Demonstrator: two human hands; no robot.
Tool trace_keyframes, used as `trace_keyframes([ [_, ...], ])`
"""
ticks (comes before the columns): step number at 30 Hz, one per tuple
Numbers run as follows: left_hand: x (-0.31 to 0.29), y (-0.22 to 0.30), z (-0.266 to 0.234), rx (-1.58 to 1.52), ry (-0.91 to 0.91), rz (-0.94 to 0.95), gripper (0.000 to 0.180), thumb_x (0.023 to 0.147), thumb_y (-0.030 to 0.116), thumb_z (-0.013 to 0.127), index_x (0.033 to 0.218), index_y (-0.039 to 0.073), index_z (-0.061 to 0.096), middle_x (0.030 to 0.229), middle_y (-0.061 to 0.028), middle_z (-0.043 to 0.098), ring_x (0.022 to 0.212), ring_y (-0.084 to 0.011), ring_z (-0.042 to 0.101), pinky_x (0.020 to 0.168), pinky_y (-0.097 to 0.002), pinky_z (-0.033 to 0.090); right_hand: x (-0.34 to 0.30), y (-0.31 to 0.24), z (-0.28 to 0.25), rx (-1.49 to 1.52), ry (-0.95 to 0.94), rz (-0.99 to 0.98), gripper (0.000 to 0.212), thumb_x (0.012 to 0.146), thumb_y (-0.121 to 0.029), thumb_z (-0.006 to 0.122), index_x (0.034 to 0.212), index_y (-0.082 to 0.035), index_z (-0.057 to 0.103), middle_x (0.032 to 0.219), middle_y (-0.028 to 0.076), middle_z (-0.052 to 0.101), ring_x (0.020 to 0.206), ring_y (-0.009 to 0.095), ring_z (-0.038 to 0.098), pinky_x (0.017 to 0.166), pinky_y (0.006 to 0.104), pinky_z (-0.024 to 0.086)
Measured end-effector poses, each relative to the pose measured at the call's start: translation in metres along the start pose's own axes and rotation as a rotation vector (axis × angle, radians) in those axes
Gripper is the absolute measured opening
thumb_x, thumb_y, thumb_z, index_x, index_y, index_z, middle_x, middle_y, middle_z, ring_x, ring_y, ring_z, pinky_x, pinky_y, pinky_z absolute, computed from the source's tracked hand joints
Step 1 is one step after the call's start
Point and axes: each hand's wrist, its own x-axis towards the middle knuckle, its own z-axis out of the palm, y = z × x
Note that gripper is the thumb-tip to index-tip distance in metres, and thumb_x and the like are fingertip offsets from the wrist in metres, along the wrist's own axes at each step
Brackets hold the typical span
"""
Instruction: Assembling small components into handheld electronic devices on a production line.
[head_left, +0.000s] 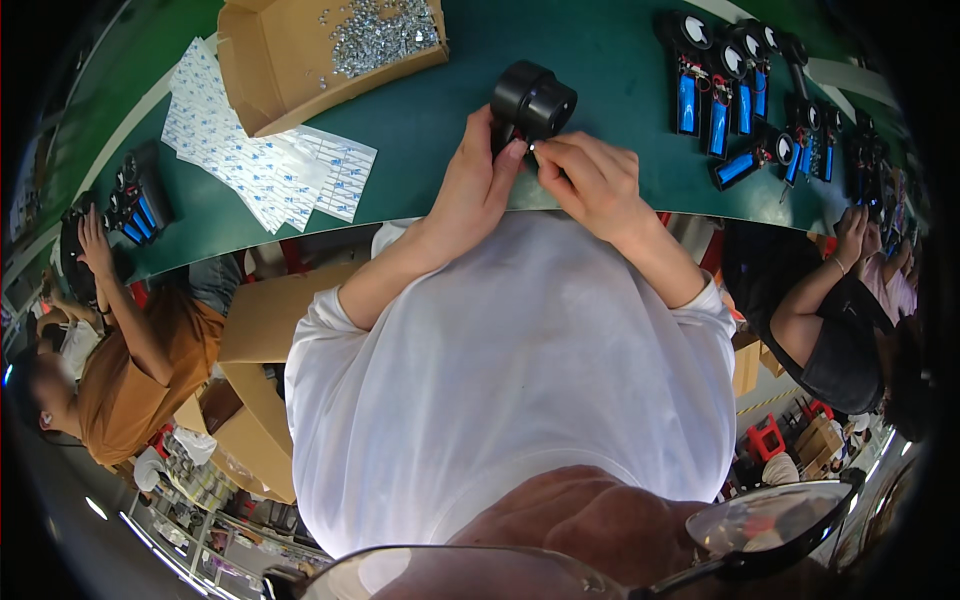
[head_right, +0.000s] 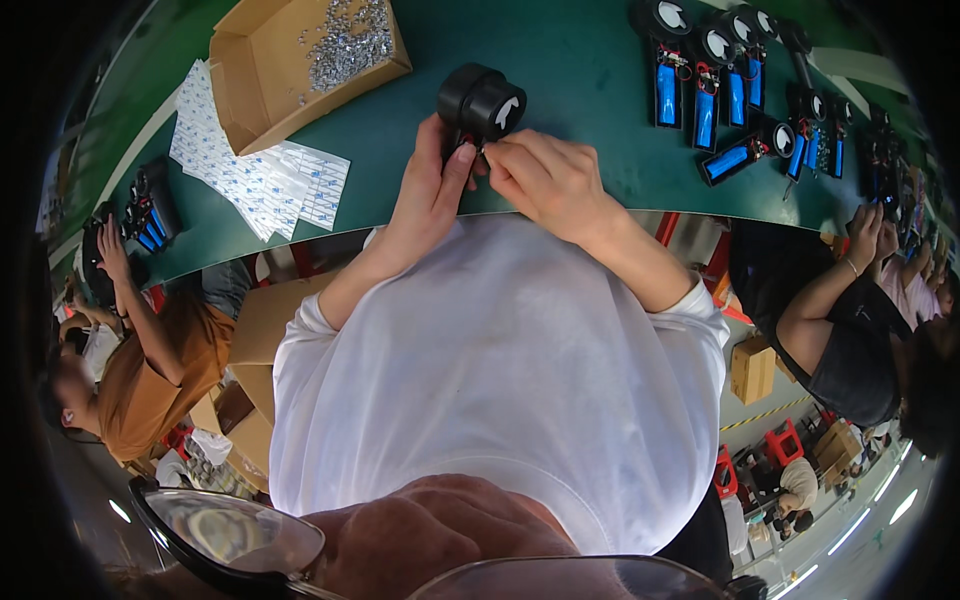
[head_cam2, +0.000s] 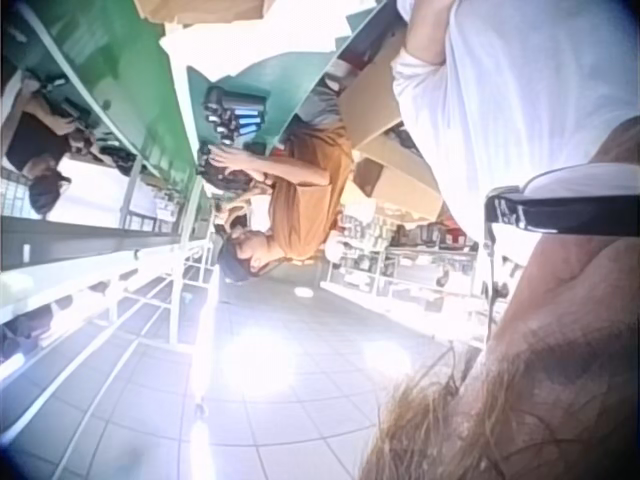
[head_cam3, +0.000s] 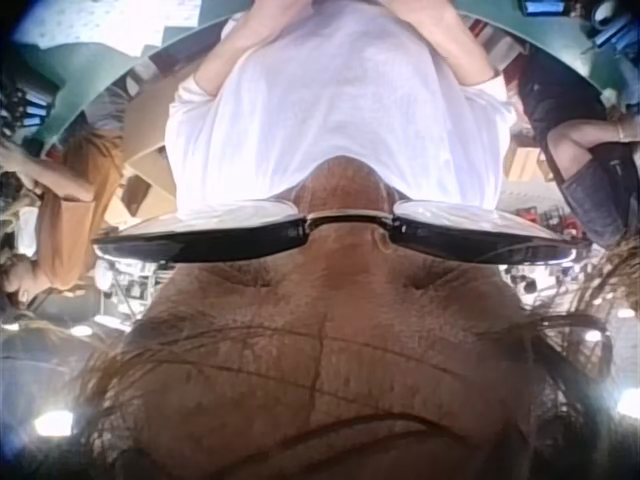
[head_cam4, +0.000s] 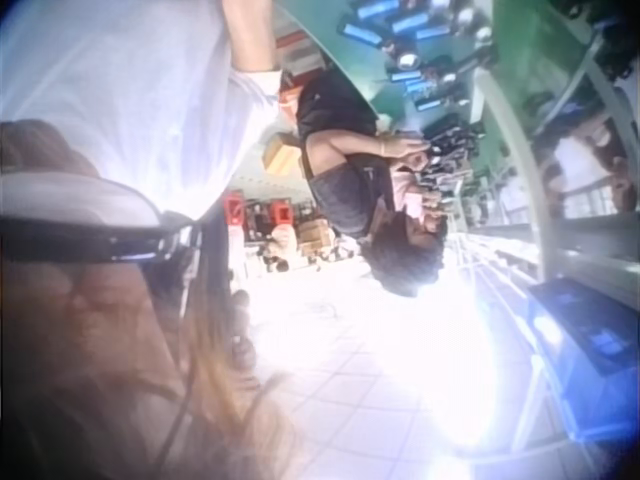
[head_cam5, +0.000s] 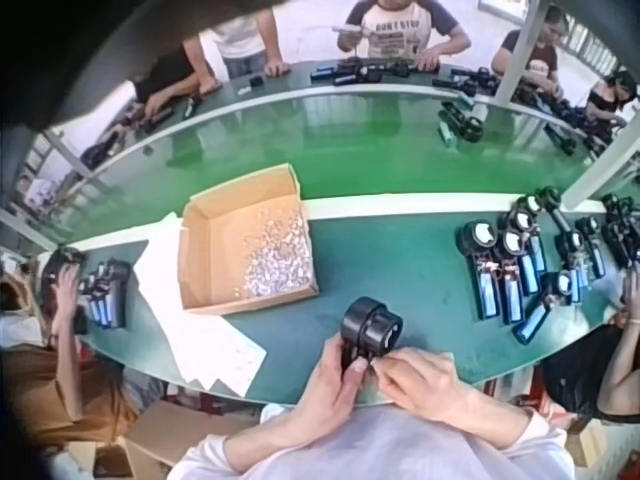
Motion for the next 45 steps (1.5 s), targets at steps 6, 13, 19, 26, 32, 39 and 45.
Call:
trace_keyframes([
  [6,-0.002,0.015,0.003,-0.419,0.001,-0.175,0.036,0.106,0.023,0.041,0.133,0.0,0.037,0.101,-0.0087,0.059,0.08,-0.013,0.059,0.071,-0.0263,0.05,0.009,-0.011,-0.006,0.155,0.069,0.15,0.016,0.076,0.002,0.072,0.09,-0.003,0.067,0.081,0.006,0.069,0.063,0.019,0.067,0.053,0.0275,0.052],
  [13,-0.002,0.019,-0.001,-0.577,-0.074,-0.219,0.037,0.105,0.024,0.042,0.131,-0.002,0.036,0.109,-0.0107,0.056,0.087,-0.0132,0.06,0.069,-0.0275,0.053,0.011,-0.01,-0.008,0.189,0.113,0.194,0.016,0.076,0.003,0.073,0.09,-0.003,0.067,0.082,0.006,0.07,0.065,0.018,0.068,0.054,0.0265,0.053],
  [19,-0.004,0.019,0.002,-0.567,-0.043,-0.224,0.041,0.106,0.027,0.041,0.135,0.0,0.037,0.101,-0.0097,0.06,0.08,-0.0146,0.061,0.073,-0.0278,0.051,0.011,-0.009,-0.011,0.122,0.054,0.127,0.017,0.075,0.001,0.073,0.089,-0.005,0.067,0.08,0.006,0.068,0.064,0.02,0.066,0.053,0.028,0.052],
  [26,-0.005,0.018,0.002,-0.517,-0.047,-0.206,0.039,0.106,0.024,0.041,0.135,-0.001,0.036,0.108,-0.0102,0.057,0.081,-0.0142,0.06,0.074,-0.0277,0.051,0.011,-0.011,-0.012,0.082,0.006,0.106,0.017,0.073,0.005,0.072,0.088,-0.002,0.067,0.082,0.008,0.068,0.066,0.021,0.066,0.055,0.0281,0.051],
  [32,-0.006,0.01,0.004,-0.346,-0.001,-0.092,0.038,0.105,0.021,0.041,0.136,0.0,0.035,0.11,-0.0097,0.056,0.089,-0.0143,0.059,0.075,-0.028,0.052,0.012,-0.012,-0.014,-0.033,-0.015,0.016,0.019,0.072,0.005,0.072,0.088,-0.002,0.067,0.081,0.007,0.068,0.066,0.021,0.066,0.054,0.029,0.051],
  [39,-0.004,0.019,0.002,-0.364,-0.033,-0.155,0.038,0.105,0.022,0.041,0.135,-0.001,0.037,0.109,-0.0094,0.057,0.091,-0.0141,0.059,0.076,-0.0287,0.051,0.008,-0.013,-0.011,0.087,0.021,0.144,0.018,0.073,0.005,0.072,0.089,-0.002,0.067,0.081,0.008,0.069,0.066,0.02,0.068,0.056,0.027,0.051],
  [45,0.0,0.022,-0.001,-0.802,-0.067,-0.403,0.037,0.104,0.025,0.039,0.131,0.0,0.043,0.113,-0.0132,0.06,0.096,-0.0205,0.062,0.08,-0.0339,0.052,0.006,-0.013,-0.014,0.154,0.102,0.202,0.017,0.075,0.003,0.072,0.089,-0.003,0.066,0.081,0.007,0.069,0.065,0.02,0.068,0.054,0.0268,0.051],
])
